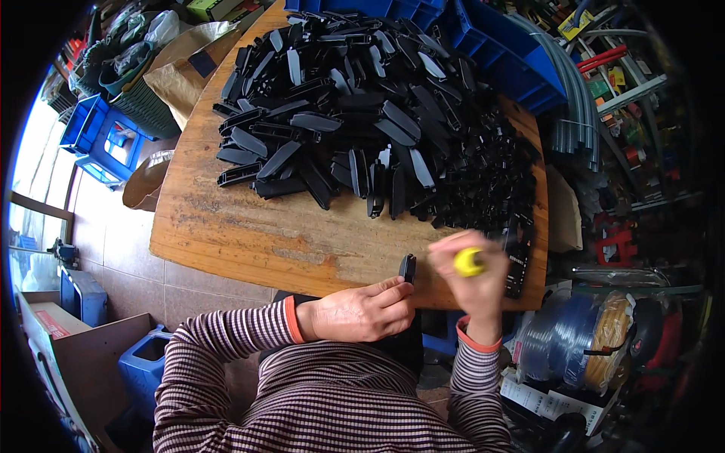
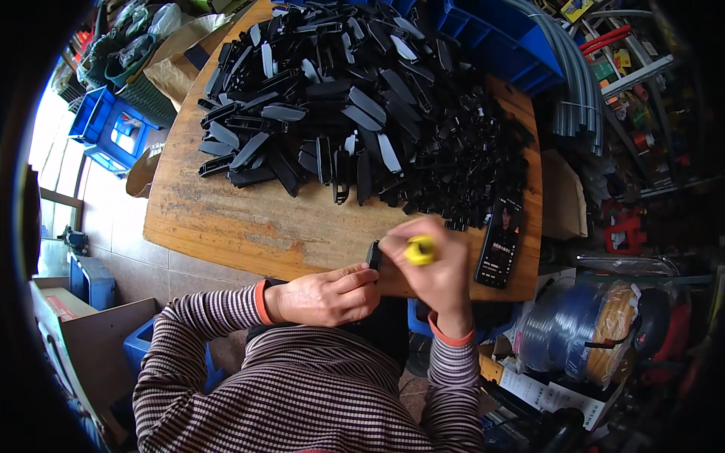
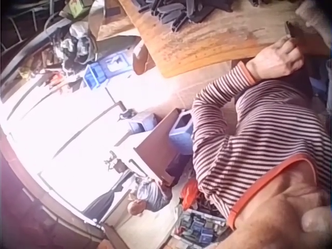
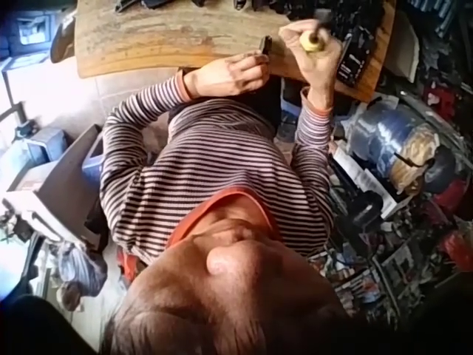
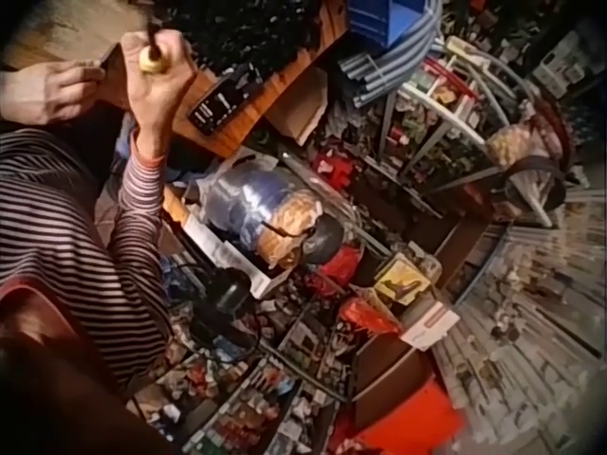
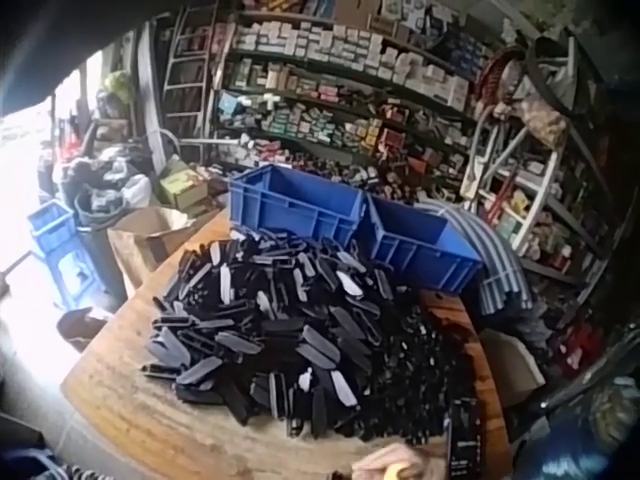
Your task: The user is using a manual screwdriver to assemble small black plastic components.
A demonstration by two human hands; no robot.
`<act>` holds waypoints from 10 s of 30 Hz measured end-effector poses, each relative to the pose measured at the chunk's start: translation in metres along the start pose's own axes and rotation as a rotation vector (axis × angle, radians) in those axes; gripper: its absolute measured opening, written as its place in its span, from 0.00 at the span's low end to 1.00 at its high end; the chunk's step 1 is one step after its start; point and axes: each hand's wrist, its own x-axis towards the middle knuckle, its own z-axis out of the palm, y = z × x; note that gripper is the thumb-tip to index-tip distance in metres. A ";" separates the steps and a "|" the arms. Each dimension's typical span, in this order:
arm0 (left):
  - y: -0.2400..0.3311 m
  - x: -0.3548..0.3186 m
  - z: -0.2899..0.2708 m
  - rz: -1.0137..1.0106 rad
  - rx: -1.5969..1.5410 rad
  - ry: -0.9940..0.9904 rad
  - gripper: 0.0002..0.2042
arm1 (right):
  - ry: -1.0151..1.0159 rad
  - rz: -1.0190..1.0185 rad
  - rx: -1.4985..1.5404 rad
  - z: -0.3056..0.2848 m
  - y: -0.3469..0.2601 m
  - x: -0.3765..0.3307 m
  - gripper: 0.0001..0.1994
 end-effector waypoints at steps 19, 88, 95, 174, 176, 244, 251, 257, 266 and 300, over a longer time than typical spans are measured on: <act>-0.033 0.014 -0.015 -0.208 -0.126 -0.119 0.13 | 0.273 0.264 -0.352 0.009 0.030 0.001 0.08; 0.020 0.013 0.001 -0.448 0.030 -0.008 0.19 | 0.062 0.026 -0.281 0.024 0.002 -0.020 0.15; 0.020 0.013 -0.005 -0.427 0.131 -0.021 0.18 | -0.123 0.156 -0.125 0.002 0.004 -0.008 0.14; -0.513 0.033 -0.143 -0.904 0.600 -0.148 0.25 | 0.286 0.414 -0.535 -0.175 0.307 0.329 0.41; -0.547 -0.011 -0.173 -0.669 0.732 -0.254 0.25 | 0.243 0.321 -0.486 -0.168 0.290 0.339 0.34; -0.046 0.082 -0.006 -0.970 -0.910 0.331 0.17 | 0.565 0.248 -0.068 0.015 0.009 -0.022 0.09; -0.062 0.077 -0.013 -0.859 -0.685 0.146 0.08 | 0.544 0.413 -0.337 0.006 0.016 -0.038 0.05; -0.046 0.034 -0.037 -0.231 -0.387 -0.035 0.15 | 0.522 0.455 -0.085 0.004 0.012 -0.055 0.07; -0.015 0.020 -0.021 -0.631 -0.012 -0.083 0.21 | 0.390 0.490 0.127 0.020 -0.005 -0.041 0.07; 0.022 0.007 0.008 -0.541 -0.048 0.086 0.21 | -0.019 0.134 -0.529 0.027 -0.014 -0.009 0.09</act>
